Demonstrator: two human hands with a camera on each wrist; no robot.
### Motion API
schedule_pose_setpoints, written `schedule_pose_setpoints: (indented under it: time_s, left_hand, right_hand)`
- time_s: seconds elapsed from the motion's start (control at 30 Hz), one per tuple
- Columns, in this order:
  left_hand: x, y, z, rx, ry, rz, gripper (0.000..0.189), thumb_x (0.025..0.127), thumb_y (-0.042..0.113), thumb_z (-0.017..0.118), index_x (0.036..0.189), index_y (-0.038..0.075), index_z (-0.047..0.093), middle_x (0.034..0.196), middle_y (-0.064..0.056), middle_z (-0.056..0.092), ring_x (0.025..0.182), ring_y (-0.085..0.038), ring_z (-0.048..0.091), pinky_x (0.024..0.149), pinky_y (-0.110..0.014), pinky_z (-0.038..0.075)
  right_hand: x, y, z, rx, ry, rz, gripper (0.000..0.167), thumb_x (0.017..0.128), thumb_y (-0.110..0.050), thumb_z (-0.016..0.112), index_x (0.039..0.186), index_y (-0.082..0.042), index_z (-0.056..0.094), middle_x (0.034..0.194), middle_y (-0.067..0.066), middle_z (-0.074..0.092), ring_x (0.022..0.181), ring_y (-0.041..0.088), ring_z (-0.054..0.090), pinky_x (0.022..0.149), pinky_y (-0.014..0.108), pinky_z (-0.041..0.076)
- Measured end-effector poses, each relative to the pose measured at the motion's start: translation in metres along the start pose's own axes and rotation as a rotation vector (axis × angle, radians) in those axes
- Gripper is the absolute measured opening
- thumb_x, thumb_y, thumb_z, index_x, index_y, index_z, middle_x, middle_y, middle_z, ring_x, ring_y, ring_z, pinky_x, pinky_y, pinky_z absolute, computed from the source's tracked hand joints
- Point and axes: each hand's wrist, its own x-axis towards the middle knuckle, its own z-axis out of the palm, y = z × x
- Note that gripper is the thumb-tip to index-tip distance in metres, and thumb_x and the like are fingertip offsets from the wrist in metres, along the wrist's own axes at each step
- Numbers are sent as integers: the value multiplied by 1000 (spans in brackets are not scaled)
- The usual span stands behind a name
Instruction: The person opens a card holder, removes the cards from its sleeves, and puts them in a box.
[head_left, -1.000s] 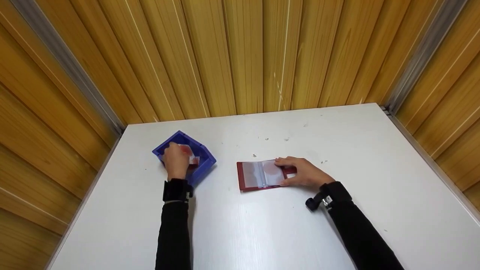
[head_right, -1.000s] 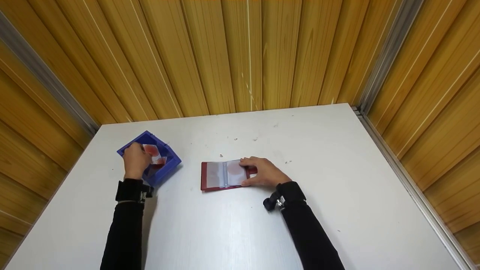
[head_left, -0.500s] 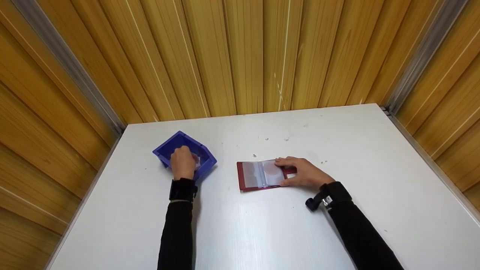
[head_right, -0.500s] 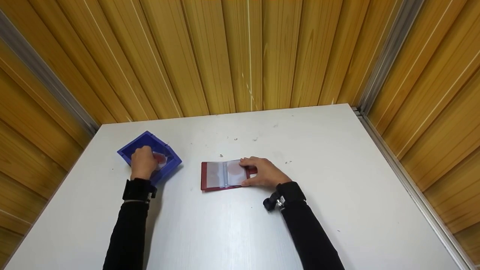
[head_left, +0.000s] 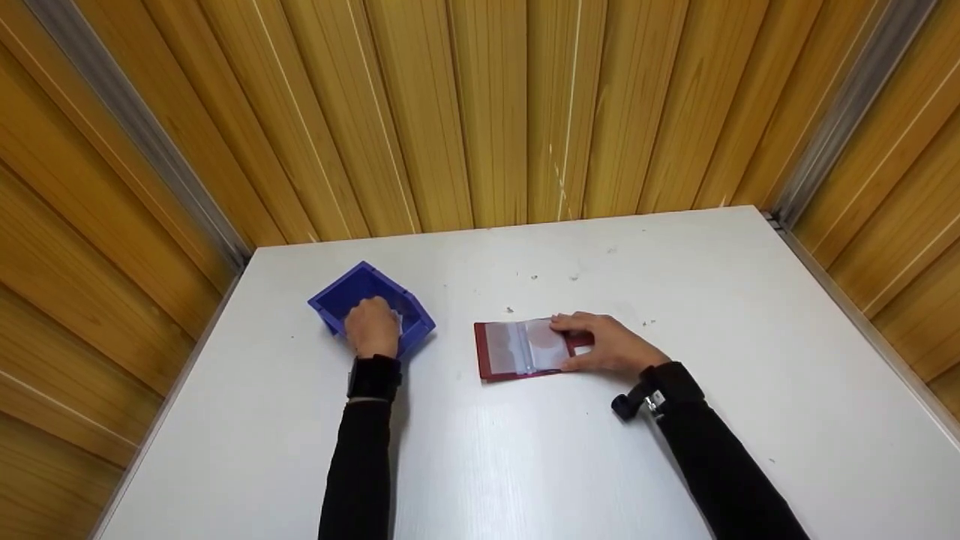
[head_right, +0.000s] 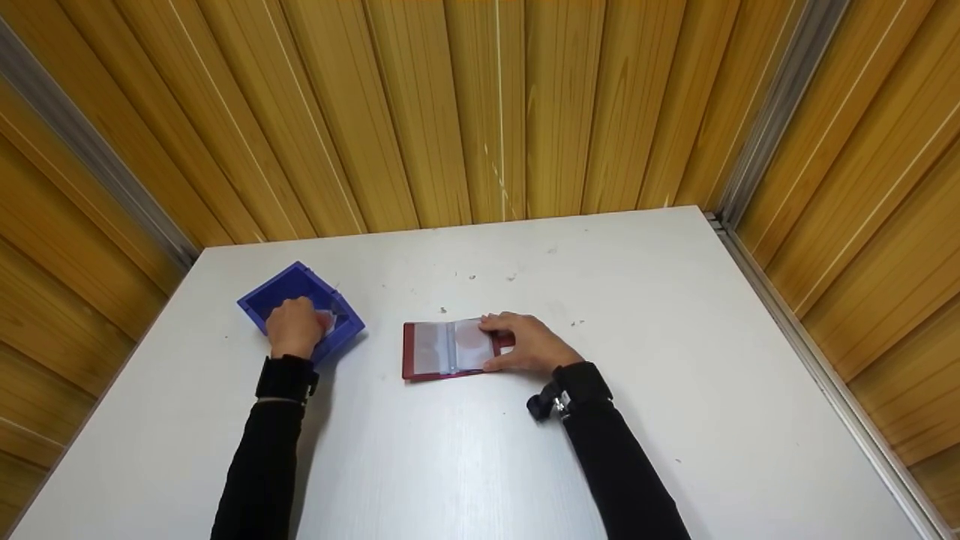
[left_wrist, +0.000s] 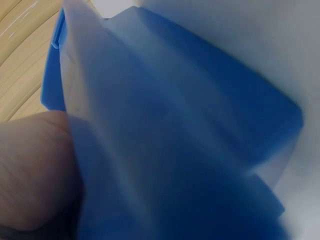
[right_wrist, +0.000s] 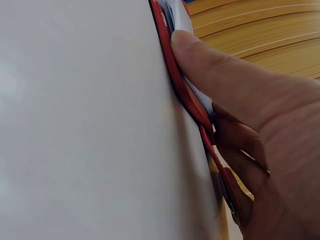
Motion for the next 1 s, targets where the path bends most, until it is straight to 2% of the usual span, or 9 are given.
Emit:
schedule_pose_setpoints:
  time_s: [0.23,0.47,0.7,0.83,0.93,1.0]
  left_hand:
    - [0,2,3,49,-12,-13,30,98,21,67,106,-6,77,104,-27,75,95,-45,74,77,-55,61]
    - [2,3,6,91,-71,-7,30,101,18,60,111,-4,77,110,-25,75,99,-41,74,81,-52,60]
    - [3,3,7,74,-43,3,28,100,16,61,110,-4,77,108,-25,75,99,-42,73,81,-53,60]
    - [-1,3,-9,3,0,18,25,94,12,68,106,-8,76,105,-29,75,97,-45,73,82,-55,60]
    - [-8,9,-34,-91,78,45,25,92,12,73,104,-10,75,101,-30,75,95,-46,73,81,-56,59]
    - [-12,17,-48,-154,130,96,27,90,13,77,103,-10,75,100,-29,75,94,-46,73,81,-56,59]
  right_hand:
    - [2,3,-1,-18,-8,-3,73,82,-37,88,147,-18,60,157,4,52,144,30,46,119,51,38]
    - [1,3,0,-21,-5,0,74,82,-40,88,147,-20,59,157,3,52,141,27,49,118,50,39]
    - [2,2,-1,-28,-9,4,74,81,-36,89,147,-18,60,158,4,51,147,31,44,121,51,35]
    - [1,1,0,-5,-9,15,75,81,-36,89,148,-19,59,157,3,52,144,27,46,119,50,38]
    - [1,-1,0,-3,-9,14,75,81,-36,89,148,-19,59,156,3,53,141,25,49,117,49,40]
    - [1,-1,-1,-7,-7,6,74,81,-35,89,147,-18,59,156,4,53,140,26,50,116,49,41]
